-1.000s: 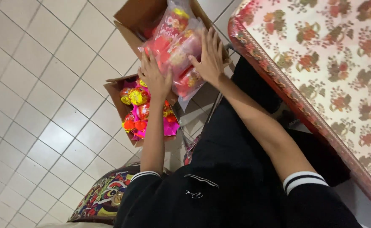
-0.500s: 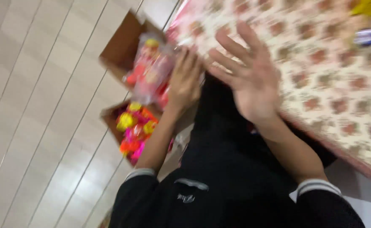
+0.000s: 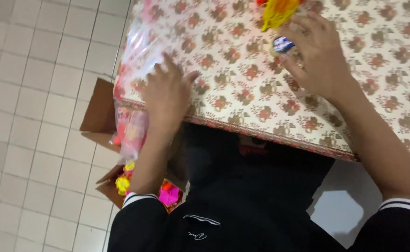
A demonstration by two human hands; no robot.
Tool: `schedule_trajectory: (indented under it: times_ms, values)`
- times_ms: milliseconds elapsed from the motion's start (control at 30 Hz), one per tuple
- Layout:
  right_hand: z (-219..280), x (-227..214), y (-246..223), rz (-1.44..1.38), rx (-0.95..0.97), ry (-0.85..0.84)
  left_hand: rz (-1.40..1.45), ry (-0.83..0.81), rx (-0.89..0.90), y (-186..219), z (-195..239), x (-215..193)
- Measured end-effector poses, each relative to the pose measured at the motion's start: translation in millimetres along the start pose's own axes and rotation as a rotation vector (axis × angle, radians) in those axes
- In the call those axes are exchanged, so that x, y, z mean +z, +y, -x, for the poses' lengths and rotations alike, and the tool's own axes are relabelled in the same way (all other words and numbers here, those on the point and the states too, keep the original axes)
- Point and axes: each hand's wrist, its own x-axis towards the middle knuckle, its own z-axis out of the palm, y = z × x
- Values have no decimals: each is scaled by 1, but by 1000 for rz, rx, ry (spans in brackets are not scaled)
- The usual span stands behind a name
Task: Assembling plastic components onto lanterns and packaging them into plastic bags.
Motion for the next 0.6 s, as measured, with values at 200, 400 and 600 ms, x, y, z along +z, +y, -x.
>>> schedule_trajectory:
  times_ms: [200, 400, 600]
  values:
    - [7, 27, 19, -204, 138, 159, 380, -353, 286, 101, -75, -5]
    - [10, 24, 24, -178, 322, 144, 551, 160, 409, 180, -152, 62]
    - [5, 8, 14, -337, 584, 148, 765, 129, 280, 199, -166, 66]
